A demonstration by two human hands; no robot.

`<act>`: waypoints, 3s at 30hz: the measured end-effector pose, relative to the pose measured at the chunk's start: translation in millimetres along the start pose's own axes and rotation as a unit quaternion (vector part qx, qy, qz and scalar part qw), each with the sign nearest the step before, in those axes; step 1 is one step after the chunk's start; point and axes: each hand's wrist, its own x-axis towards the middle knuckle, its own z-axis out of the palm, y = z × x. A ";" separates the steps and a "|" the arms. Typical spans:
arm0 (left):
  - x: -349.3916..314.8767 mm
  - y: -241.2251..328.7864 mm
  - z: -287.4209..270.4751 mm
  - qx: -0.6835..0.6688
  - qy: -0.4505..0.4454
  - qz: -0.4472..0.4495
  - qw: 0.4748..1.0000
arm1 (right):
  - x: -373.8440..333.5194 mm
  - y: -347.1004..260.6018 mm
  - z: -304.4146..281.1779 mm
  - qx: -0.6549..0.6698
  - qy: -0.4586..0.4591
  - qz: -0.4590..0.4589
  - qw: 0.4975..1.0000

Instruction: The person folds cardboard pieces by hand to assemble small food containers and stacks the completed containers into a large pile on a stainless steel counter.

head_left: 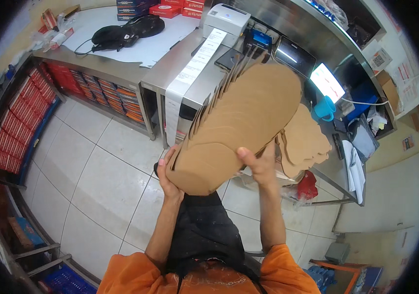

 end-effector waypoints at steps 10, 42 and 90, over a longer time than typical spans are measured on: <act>-9.2 2.6 12.5 -0.007 -0.034 0.020 0.999 | -50.6 78.2 16.3 0.004 0.069 -0.016 0.998; -3.3 -42.7 7.9 0.238 -0.099 0.019 0.966 | 99.9 94.2 -99.4 -0.449 0.190 -0.103 0.867; 16.7 -83.3 -40.8 0.684 -0.395 0.144 0.595 | 39.3 74.4 -217.9 -0.427 0.067 0.022 0.902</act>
